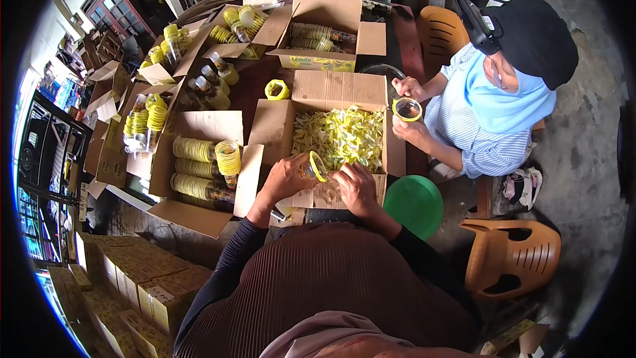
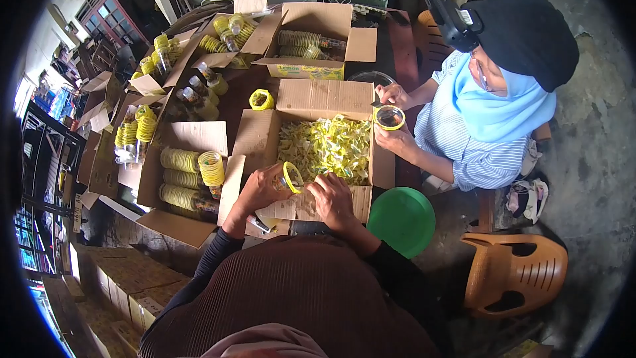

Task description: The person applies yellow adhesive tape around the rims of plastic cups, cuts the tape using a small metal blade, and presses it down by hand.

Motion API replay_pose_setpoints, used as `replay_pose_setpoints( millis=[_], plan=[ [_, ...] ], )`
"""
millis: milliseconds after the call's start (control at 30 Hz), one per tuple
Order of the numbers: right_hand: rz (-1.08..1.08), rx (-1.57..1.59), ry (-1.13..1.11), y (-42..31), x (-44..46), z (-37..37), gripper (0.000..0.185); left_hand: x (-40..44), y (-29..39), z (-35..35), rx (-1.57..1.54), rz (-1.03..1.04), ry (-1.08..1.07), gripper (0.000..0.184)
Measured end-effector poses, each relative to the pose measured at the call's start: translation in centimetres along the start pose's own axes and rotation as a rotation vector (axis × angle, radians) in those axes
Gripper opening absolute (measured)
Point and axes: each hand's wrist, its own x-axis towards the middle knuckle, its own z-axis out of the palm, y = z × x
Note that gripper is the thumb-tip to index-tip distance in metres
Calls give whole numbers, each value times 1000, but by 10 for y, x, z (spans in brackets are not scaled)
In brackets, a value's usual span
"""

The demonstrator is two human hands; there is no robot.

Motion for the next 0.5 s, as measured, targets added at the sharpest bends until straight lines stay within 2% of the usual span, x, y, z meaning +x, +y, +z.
replay_pose_setpoints(
  millis=[67, 133, 233, 300, 333, 367, 500],
  plan=[
    [2, -11, 18, 1, -2, 1, 24, 0, 10, -2, 67, -116, -65, 57],
    [0, -23, 33, 3, -6, 4, 24, -1, 10, 0, 85, -83, -45, 59],
    [272, 198, 33, 2, -4, 8, 24, 2, 15, -3, 118, -73, -48, 63],
    [312, 258, 45, 2, -4, 11, 23, 1, 17, -2, 130, -97, -82, 66],
    [354, 316, 58, 1, -3, 11, 23, -1, 15, 3, 168, -26, 2, 67],
    [326, 290, 29, 2, -4, 8, 21, -3, 14, 6, 206, 47, 85, 68],
    [221, 175, 2, 6, -8, 3, 22, -5, 15, 11, 271, 37, 50, 68]
  ],
)
